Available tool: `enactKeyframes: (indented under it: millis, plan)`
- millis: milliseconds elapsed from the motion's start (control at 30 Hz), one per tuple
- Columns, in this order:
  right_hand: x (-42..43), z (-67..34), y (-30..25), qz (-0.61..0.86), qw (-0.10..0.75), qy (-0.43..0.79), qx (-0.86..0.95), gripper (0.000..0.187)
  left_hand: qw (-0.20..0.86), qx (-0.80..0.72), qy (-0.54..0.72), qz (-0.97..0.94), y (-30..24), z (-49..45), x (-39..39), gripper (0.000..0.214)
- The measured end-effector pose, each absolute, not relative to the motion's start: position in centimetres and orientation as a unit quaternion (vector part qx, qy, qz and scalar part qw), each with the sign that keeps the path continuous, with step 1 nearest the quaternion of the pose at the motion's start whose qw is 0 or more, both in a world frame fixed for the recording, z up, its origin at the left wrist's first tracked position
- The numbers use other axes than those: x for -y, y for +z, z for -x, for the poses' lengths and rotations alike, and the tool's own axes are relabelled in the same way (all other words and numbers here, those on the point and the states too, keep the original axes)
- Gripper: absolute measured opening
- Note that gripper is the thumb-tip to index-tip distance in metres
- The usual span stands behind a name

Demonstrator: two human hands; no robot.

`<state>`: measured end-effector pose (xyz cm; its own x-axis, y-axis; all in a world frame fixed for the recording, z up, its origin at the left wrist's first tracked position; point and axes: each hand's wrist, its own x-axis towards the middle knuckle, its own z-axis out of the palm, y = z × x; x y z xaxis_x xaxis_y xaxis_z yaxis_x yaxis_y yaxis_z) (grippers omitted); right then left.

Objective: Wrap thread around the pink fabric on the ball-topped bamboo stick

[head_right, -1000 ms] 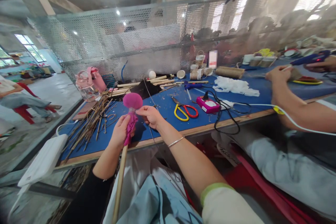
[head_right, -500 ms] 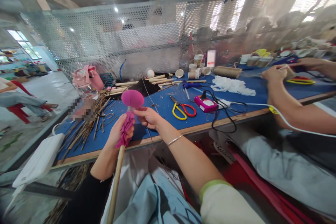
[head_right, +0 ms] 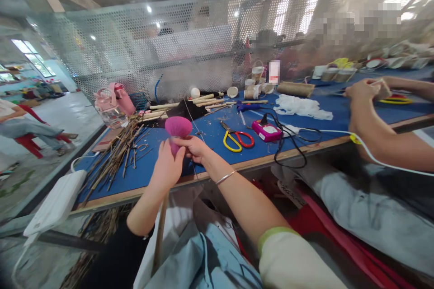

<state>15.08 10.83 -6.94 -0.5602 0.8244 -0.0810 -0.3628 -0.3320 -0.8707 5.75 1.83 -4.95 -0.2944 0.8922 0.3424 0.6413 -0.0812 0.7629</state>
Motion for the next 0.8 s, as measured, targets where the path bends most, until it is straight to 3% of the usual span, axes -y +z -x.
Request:
enactKeyframes:
  millis: [167, 267, 500, 800]
  plan:
    - [-10.7, -15.1, -6.8, 0.274, 0.407, 0.758, 0.431, 0.037, 0.13, -0.663, 0.473, -0.565, -6.3, -6.1, -2.0, 0.045]
    - [-10.5, -15.3, -6.5, 0.269, 0.418, 0.749, 0.439, 0.038, 0.156, -0.648, 0.495, -0.557, -6.5, -5.4, -2.3, 0.046]
    - [-10.1, -15.6, -6.2, 0.246, 0.4, 0.755, 0.458, 0.034, 0.311, -0.581, 0.578, -0.481, -6.5, -3.9, -2.4, 0.032]
    - [-9.6, -15.6, -5.8, 0.201, 0.413, 0.757, 0.464, 0.037, 0.495, -0.475, 0.6, -0.412, -6.5, -3.1, -1.7, 0.037]
